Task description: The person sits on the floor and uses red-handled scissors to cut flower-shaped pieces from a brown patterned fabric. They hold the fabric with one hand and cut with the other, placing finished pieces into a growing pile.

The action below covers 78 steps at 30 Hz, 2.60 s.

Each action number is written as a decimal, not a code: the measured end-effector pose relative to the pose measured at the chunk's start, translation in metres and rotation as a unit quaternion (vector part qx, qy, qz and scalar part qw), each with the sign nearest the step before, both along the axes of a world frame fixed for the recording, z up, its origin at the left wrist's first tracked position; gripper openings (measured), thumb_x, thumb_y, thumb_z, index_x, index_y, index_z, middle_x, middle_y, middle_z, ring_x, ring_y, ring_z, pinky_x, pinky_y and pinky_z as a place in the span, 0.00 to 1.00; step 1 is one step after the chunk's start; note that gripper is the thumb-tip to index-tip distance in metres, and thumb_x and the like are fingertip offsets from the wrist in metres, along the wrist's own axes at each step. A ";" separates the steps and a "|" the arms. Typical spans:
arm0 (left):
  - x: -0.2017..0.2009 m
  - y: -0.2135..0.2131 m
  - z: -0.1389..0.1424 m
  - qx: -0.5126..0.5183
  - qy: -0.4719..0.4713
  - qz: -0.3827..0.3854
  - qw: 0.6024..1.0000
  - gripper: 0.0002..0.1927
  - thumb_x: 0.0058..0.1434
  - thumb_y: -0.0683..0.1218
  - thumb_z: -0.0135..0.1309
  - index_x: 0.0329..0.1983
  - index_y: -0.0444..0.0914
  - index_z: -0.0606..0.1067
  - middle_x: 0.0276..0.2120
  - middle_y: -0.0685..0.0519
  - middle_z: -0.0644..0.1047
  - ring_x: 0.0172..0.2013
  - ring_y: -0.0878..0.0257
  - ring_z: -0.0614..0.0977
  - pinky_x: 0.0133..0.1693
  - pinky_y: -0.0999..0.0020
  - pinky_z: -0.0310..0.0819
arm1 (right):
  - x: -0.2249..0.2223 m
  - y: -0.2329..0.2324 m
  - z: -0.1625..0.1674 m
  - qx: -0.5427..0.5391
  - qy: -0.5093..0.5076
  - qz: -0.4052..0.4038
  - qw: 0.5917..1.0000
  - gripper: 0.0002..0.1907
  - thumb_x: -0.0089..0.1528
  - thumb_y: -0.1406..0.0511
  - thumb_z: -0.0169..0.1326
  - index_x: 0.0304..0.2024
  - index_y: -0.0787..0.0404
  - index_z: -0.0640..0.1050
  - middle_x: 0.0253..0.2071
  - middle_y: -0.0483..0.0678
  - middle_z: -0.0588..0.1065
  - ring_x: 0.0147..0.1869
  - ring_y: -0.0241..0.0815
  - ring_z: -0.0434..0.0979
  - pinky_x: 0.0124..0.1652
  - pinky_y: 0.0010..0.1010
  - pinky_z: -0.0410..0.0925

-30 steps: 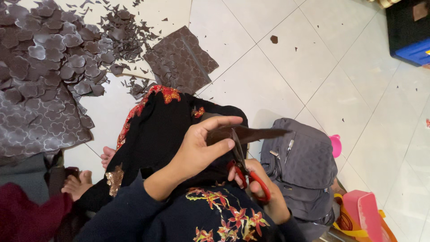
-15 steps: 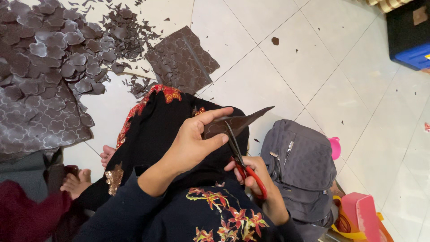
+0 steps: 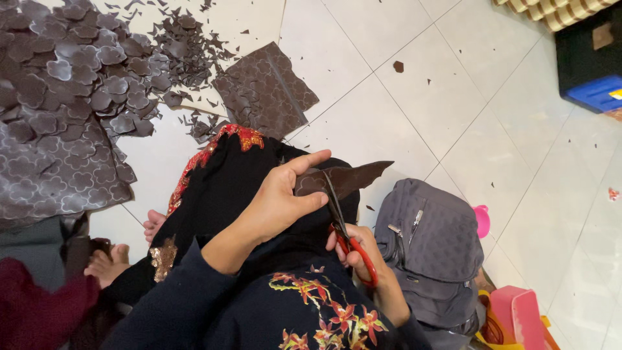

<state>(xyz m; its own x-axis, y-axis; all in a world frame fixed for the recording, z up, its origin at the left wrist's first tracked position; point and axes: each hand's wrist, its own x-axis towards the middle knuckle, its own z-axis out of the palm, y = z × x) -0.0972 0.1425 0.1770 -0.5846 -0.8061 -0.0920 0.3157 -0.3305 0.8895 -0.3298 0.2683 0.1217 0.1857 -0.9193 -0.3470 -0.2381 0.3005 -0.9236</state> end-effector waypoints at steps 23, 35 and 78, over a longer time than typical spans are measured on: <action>-0.008 0.001 -0.012 -0.021 -0.001 0.011 1.000 0.43 0.55 0.32 0.57 0.74 0.29 0.57 0.51 0.54 0.78 0.48 0.71 0.78 0.52 0.76 0.72 | 0.001 0.001 -0.008 0.037 -0.052 -0.002 0.998 0.53 0.39 0.21 0.51 0.33 0.63 0.76 0.19 0.39 0.68 0.21 0.28 0.66 0.22 0.19 0.60; -0.006 0.000 -0.016 -0.014 0.025 -0.025 0.999 0.45 0.56 0.30 0.55 0.77 0.31 0.53 0.45 0.51 0.78 0.45 0.69 0.78 0.51 0.75 0.73 | -0.006 0.006 -0.022 0.039 -0.028 -0.020 0.999 0.52 0.36 0.20 0.50 0.27 0.61 0.72 0.17 0.39 0.68 0.19 0.28 0.67 0.20 0.18 0.59; 0.009 -0.015 0.004 -0.038 -0.044 -0.022 0.998 0.20 0.56 0.35 0.60 0.54 0.32 0.79 0.35 0.58 0.81 0.36 0.75 0.80 0.40 0.79 0.76 | -0.021 0.007 -0.026 0.036 -0.001 -0.034 0.999 0.51 0.31 0.20 0.51 0.23 0.60 0.71 0.17 0.37 0.67 0.19 0.27 0.67 0.20 0.17 0.59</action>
<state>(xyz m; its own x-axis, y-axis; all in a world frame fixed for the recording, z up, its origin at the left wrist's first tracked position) -0.0882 0.1279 0.1810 -0.6115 -0.7867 -0.0848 0.2213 -0.2729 0.9363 -0.3511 0.2750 0.0955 0.1235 -0.9024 -0.4127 -0.2134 0.3820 -0.8992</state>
